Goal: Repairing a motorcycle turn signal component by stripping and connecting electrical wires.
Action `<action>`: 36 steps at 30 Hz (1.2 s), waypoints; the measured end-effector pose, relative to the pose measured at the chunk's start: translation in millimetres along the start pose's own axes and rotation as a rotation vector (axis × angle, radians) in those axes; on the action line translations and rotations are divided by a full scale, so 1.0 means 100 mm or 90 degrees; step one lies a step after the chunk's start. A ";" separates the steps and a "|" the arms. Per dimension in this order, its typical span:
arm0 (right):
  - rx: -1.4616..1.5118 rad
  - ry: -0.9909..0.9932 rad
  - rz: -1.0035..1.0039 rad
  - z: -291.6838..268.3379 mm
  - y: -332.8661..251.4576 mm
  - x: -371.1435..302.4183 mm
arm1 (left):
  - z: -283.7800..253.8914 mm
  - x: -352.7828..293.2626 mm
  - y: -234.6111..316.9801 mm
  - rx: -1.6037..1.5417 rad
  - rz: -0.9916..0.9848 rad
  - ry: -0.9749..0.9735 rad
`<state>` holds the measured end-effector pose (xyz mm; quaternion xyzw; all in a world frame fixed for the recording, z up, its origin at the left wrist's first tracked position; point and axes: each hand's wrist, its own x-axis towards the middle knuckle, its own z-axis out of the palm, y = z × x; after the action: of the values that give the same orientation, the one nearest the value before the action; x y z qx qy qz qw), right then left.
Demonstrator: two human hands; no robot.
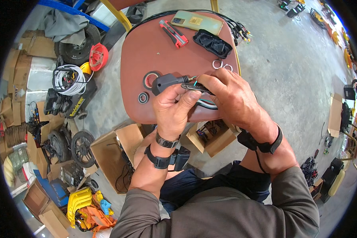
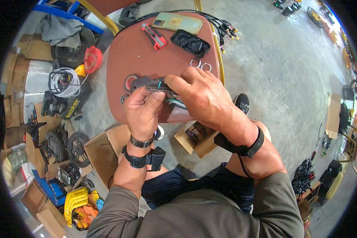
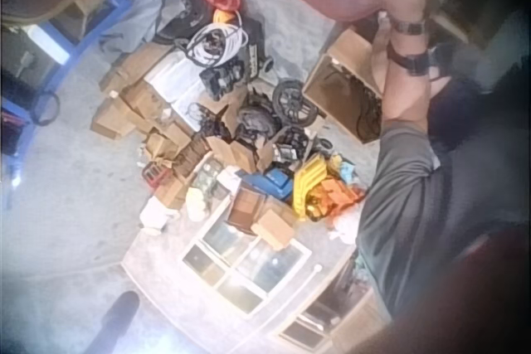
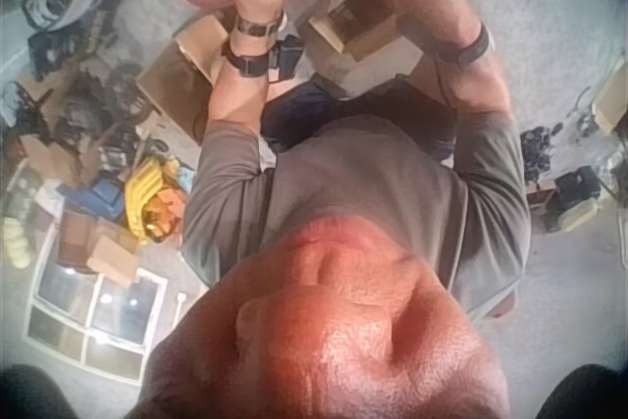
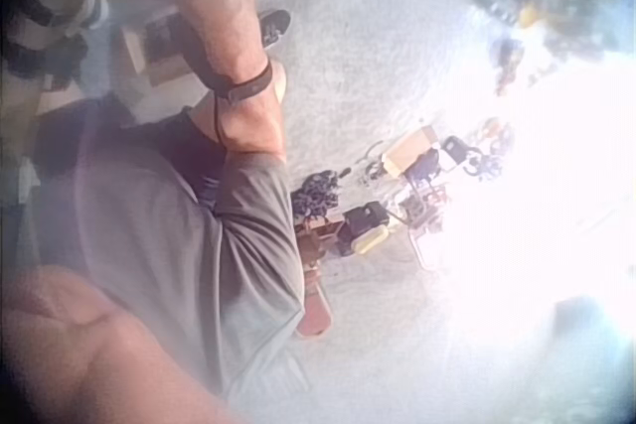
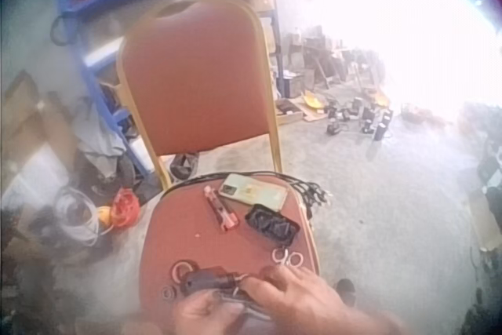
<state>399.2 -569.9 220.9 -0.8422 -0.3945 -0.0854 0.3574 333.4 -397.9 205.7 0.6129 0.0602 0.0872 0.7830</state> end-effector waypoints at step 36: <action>-0.139 -0.013 -0.047 -0.06 0.02 0.01 | -0.15 0.02 -0.08 -0.085 -0.022 -0.046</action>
<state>402.5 -574.3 224.8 -0.8619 -0.4172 -0.1323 0.2562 332.8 -385.4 194.1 0.5610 0.0368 0.0556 0.8251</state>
